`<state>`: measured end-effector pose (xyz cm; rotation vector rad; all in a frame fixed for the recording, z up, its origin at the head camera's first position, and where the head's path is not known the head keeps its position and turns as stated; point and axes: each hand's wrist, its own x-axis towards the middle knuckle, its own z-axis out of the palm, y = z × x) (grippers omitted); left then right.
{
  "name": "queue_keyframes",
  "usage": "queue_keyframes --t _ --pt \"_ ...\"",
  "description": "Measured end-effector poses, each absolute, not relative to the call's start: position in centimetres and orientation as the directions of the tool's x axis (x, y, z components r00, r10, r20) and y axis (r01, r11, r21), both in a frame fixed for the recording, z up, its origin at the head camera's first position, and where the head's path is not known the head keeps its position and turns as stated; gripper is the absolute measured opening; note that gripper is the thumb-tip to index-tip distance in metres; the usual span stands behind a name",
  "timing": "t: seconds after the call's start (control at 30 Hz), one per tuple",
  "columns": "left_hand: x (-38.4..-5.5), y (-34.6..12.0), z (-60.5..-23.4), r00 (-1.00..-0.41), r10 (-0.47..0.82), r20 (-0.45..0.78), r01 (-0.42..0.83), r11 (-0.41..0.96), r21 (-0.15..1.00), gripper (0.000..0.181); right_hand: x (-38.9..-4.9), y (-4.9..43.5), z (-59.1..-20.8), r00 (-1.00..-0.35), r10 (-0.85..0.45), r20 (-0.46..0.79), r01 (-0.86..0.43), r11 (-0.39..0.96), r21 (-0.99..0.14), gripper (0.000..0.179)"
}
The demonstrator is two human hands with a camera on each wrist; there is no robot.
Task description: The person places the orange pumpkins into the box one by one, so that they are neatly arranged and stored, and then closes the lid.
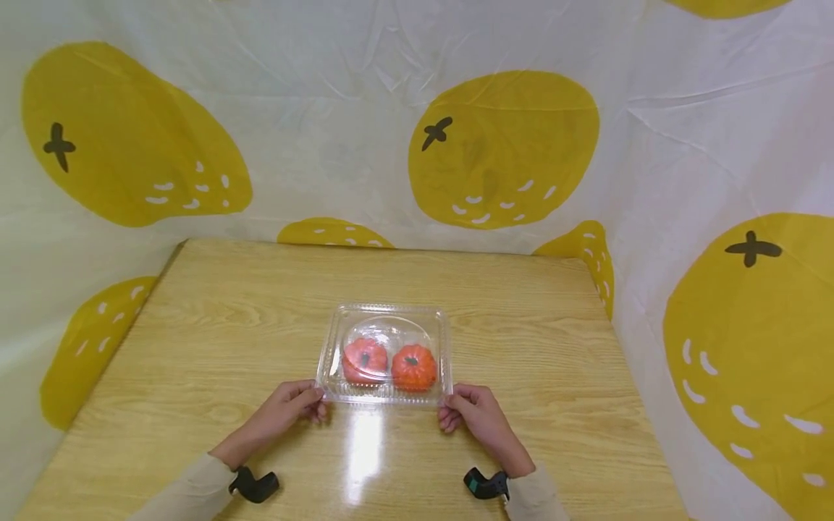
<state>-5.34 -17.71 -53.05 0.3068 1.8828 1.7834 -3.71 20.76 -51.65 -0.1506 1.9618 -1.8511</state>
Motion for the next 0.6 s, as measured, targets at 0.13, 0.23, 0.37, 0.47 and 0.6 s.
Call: queue_keyframes --t 0.13,0.23,0.37,0.47,0.6 --pt "-5.34 -17.44 -52.92 -0.847 0.468 -0.251 -0.23 0.102 0.968 0.036 -3.72 20.72 -51.61 -0.896 -0.372 -0.24 0.221 0.093 -0.971 0.039" --pt "-5.45 -17.26 -52.8 -0.85 0.447 -0.277 -0.256 0.108 0.961 0.034 -3.75 20.62 -51.58 -0.897 -0.362 -0.253 0.236 0.093 -0.967 0.037" --pt "-5.57 -17.22 -52.68 -0.848 0.436 -0.302 -0.283 0.11 0.953 0.032 -3.8 20.48 -51.52 -0.891 -0.355 -0.283 0.265 0.099 -0.959 0.036" --pt "-5.65 -17.31 -52.57 -0.845 0.44 -0.304 -0.287 0.107 0.952 0.033 -3.86 20.47 -51.37 -0.885 -0.353 -0.302 0.281 0.11 -0.953 0.035" --pt "-5.82 -17.51 -52.56 -0.835 0.465 -0.296 -0.276 0.111 0.955 0.035 -4.03 20.56 -51.01 -0.879 -0.35 -0.323 0.305 0.109 -0.946 0.034"
